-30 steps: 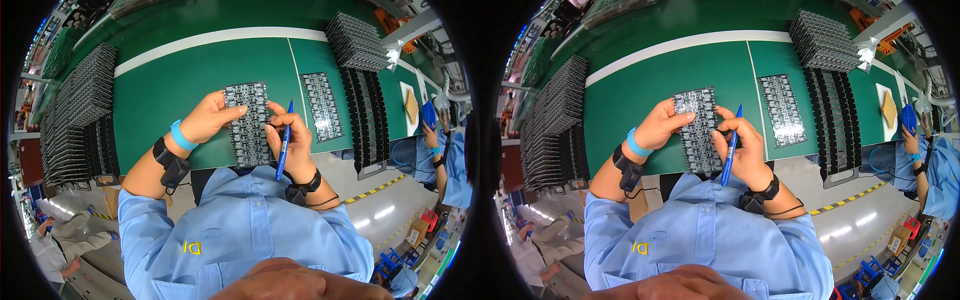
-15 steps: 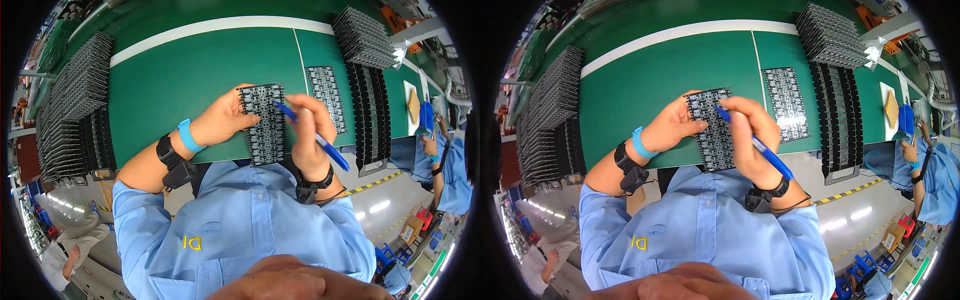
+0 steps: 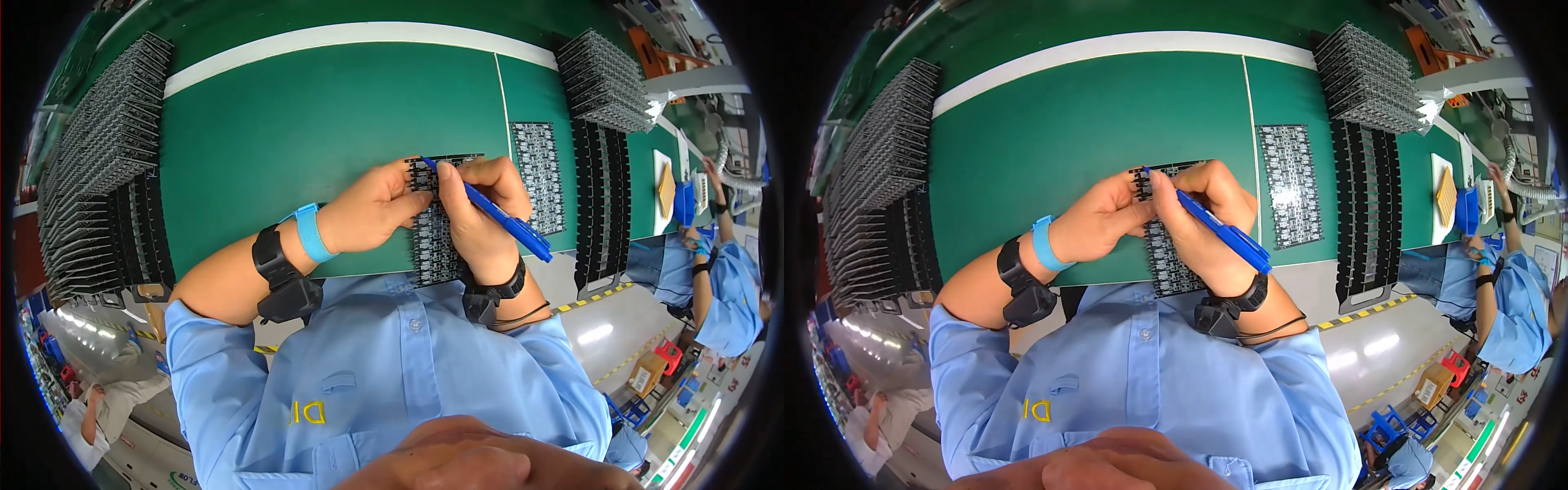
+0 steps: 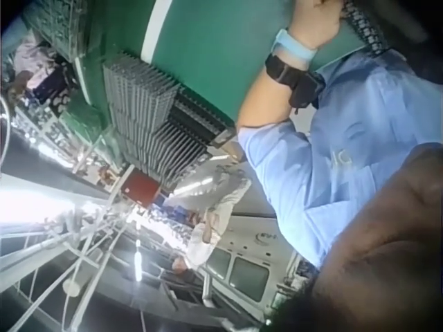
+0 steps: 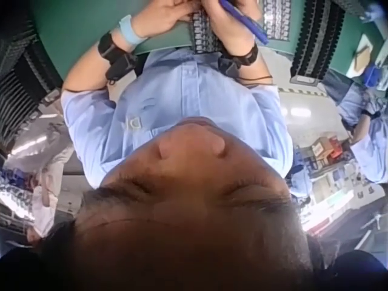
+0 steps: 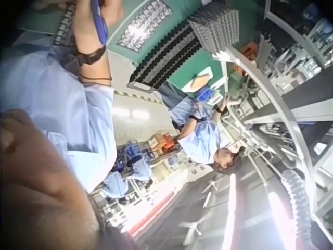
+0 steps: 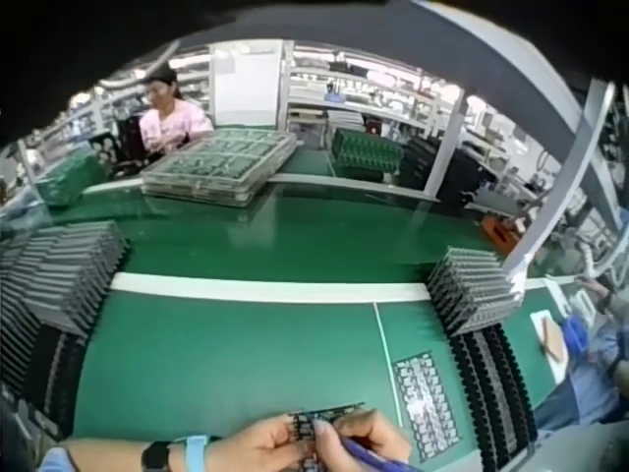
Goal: The user is marking components on a PCB panel using a blue pen.
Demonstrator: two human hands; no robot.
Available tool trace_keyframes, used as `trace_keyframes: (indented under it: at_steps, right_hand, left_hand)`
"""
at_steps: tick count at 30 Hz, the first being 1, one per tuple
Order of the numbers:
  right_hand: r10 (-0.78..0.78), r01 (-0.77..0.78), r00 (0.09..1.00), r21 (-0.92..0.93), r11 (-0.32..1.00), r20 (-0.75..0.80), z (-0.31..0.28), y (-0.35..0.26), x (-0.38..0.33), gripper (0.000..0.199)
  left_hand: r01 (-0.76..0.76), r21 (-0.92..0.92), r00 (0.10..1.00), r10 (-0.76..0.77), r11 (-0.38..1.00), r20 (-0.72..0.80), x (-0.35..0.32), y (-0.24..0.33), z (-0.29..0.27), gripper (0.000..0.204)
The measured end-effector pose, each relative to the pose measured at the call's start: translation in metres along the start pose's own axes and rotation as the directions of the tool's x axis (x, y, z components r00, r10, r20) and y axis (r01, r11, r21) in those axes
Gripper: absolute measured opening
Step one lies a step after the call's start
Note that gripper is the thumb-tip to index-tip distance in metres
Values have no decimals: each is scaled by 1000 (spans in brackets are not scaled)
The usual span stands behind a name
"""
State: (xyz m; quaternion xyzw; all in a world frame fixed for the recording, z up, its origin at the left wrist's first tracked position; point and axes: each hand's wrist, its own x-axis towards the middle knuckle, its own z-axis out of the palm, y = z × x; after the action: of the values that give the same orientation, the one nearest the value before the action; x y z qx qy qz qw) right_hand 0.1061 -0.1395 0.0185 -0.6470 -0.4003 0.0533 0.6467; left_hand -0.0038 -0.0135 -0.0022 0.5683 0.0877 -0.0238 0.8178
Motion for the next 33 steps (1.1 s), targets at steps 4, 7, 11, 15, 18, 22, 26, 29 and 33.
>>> trace_keyframes:
  at_steps: [4, 7, 11, 15, 18, 22, 26, 29, 33]
  right_hand:
    - [-23, 34, 995, -122, 992, 94, -7, -4, -2, 24]
    - [12, -7, 998, -79, 997, 66, -5, -2, -3, 24]
    - [-17, 23, 998, -87, 996, 64, -4, -2, -1, 25]
    - [-58, 67, 996, -117, 991, 75, -3, -3, 0, 26]
    - [-71, 81, 994, -131, 988, 80, -3, -3, 1, 27]
    - [-79, 91, 993, -142, 986, 89, -3, -2, 1, 27]
    - [-79, 91, 993, -142, 986, 92, -3, -1, 1, 27]
    - [-75, 87, 993, -136, 987, 94, -2, 0, 0, 27]
    - [-62, 75, 994, -144, 987, 90, -2, -2, 0, 26]
  left_hand:
    - [16, 31, 1000, -17, 999, 11, -1, 4, -2, 40]
    - [8, 17, 1000, -9, 1000, 16, 0, 8, -1, 44]
    - [32, 8, 999, -32, 999, 28, 1, 8, -1, 47]
    - [45, -23, 998, -44, 999, 42, 1, 5, -2, 47]
    - [51, -30, 998, -50, 998, 49, 1, 6, -2, 47]
    - [67, -5, 997, -67, 998, 44, 0, 7, -2, 47]
    - [78, 6, 996, -78, 997, 39, 0, 8, -2, 47]
    - [85, -18, 995, -84, 996, 50, 0, 8, -2, 48]
    - [86, -12, 995, -86, 996, 56, 0, 8, -2, 47]
